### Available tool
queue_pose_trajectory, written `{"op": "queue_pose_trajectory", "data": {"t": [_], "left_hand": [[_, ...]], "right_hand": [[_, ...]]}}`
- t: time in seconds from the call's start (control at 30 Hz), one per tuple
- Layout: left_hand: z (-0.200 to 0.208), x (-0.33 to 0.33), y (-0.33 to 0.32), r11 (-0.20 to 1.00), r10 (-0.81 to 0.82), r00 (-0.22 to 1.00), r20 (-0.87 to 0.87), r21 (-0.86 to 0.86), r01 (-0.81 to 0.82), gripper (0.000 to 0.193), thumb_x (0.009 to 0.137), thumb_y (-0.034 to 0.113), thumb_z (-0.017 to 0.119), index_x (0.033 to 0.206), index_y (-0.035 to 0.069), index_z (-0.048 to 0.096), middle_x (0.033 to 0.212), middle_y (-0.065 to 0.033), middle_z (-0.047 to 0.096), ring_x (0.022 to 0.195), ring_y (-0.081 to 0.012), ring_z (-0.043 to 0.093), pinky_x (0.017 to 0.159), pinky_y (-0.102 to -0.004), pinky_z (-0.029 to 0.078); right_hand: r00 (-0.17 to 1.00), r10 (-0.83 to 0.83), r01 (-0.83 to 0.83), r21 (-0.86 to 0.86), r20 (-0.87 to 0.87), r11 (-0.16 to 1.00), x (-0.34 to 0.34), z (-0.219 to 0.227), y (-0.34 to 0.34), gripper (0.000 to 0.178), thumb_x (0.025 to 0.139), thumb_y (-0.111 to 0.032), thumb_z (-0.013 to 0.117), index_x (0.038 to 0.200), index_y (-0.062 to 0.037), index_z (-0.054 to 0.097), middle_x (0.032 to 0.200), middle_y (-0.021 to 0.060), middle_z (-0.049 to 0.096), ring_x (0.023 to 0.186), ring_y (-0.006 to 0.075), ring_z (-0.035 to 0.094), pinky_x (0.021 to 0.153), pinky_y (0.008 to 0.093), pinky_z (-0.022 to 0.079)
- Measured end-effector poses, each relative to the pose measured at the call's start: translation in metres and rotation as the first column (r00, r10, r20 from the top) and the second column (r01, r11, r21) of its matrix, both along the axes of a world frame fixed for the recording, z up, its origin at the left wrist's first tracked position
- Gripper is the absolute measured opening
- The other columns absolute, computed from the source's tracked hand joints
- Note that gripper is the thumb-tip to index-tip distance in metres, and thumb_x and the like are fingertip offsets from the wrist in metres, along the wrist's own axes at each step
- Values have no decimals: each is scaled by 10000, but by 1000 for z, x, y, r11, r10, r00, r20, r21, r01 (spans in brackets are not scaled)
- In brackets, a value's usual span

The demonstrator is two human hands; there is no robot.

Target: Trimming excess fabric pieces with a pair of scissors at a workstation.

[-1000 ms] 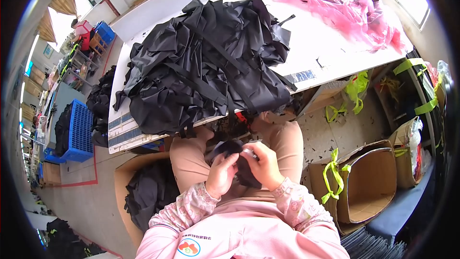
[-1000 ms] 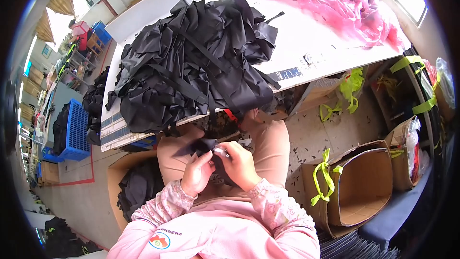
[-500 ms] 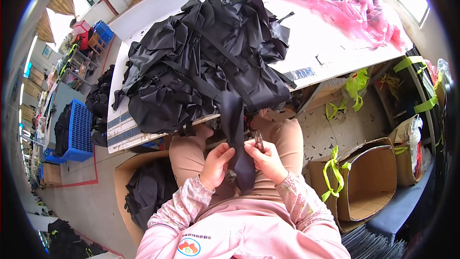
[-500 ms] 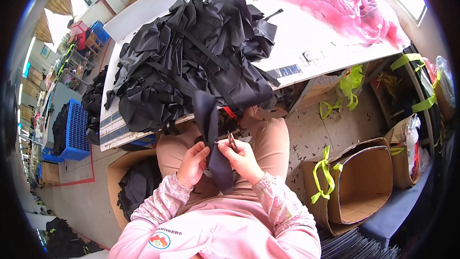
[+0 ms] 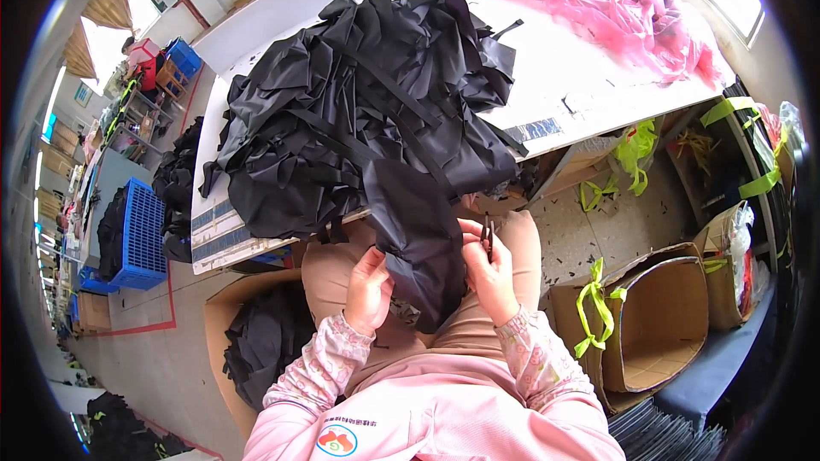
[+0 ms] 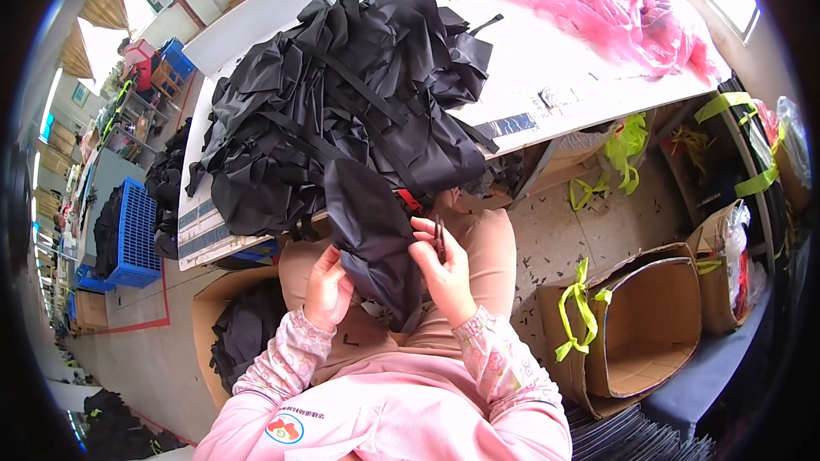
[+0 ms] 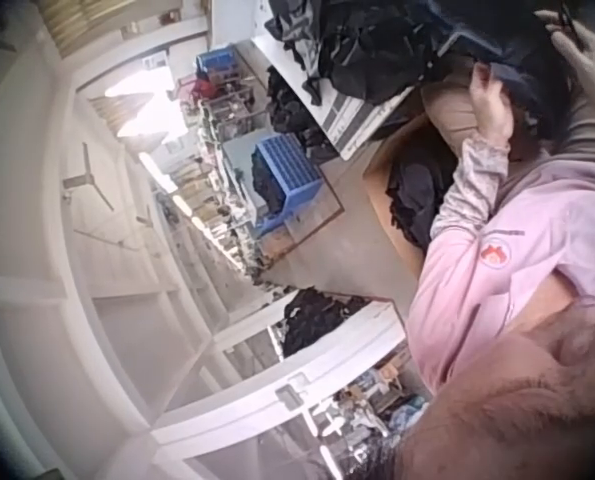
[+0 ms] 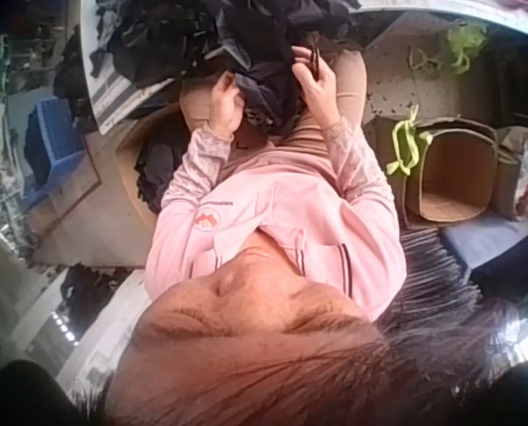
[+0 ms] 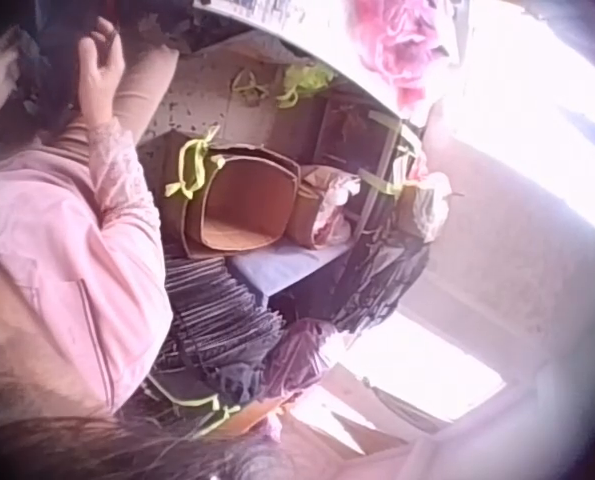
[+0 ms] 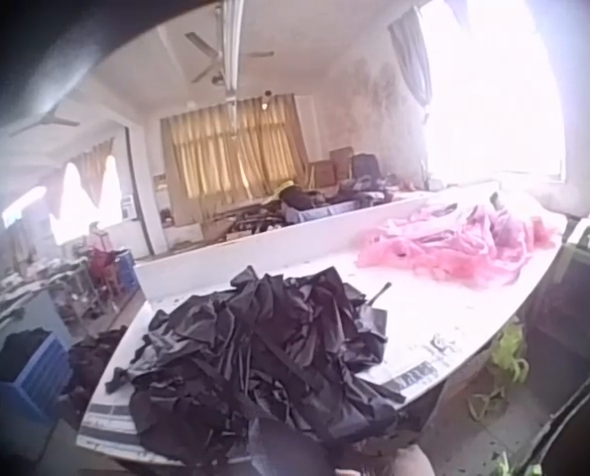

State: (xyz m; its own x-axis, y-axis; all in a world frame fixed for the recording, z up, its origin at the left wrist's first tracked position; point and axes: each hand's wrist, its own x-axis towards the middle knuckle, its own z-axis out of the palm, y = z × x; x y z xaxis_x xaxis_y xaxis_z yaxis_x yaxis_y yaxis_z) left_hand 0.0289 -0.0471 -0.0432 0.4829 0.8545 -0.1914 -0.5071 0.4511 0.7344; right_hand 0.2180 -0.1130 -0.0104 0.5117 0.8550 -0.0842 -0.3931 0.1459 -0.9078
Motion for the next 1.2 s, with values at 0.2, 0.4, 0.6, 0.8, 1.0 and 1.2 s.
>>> {"op": "queue_pose_trajectory", "data": {"t": [0.2,0.4,0.6,0.8,1.0,1.2], "left_hand": [[39,14,-13,974,-8,998,56,-227,21,306,965,173,563,1243,49,533,1191,-39,607,1074,-161,582,968,-287,433],[43,13,-8,978,-205,963,-176,9,210,324,938,77,574,1245,-16,536,1153,-68,617,1040,-158,592,942,-299,464],[34,-8,14,936,-71,884,-462,275,219,210,884,-38,621,1090,-11,654,1031,-29,638,944,-99,589,856,-226,466],[80,-4,28,830,58,934,-351,537,150,244,875,-63,622,1118,-35,632,986,-18,652,918,-95,588,864,-223,450],[75,4,21,921,-88,967,-239,350,170,328,855,-80,622,1174,-23,577,1044,-52,669,958,-124,620,890,-259,487],[67,15,8,867,51,905,-422,469,170,602,842,-95,611,1350,55,325,1036,-121,641,933,-153,635,842,-269,514]], "right_hand": [[968,63,-45,-79,242,996,3,5,-6,126,912,-78,641,802,-59,583,712,-114,474,629,-12,375,537,170,298],[986,65,-61,-28,152,998,10,9,-12,195,948,-114,604,773,-42,554,679,-105,443,641,7,347,543,199,300],[982,-23,22,5,189,1000,21,33,-11,148,942,-77,611,803,-45,572,700,-102,455,646,5,349,554,191,308],[936,-59,29,91,348,995,35,47,-7,76,929,-71,632,888,-9,617,710,-91,465,654,13,376,580,176,334],[889,-50,116,-119,455,986,46,30,6,142,887,-88,686,992,-22,617,774,-44,572,683,42,485,601,186,388],[708,-95,115,19,700,993,15,49,-14,408,817,-99,750,1173,-43,559,1050,87,660,817,135,636,654,241,501]]}}
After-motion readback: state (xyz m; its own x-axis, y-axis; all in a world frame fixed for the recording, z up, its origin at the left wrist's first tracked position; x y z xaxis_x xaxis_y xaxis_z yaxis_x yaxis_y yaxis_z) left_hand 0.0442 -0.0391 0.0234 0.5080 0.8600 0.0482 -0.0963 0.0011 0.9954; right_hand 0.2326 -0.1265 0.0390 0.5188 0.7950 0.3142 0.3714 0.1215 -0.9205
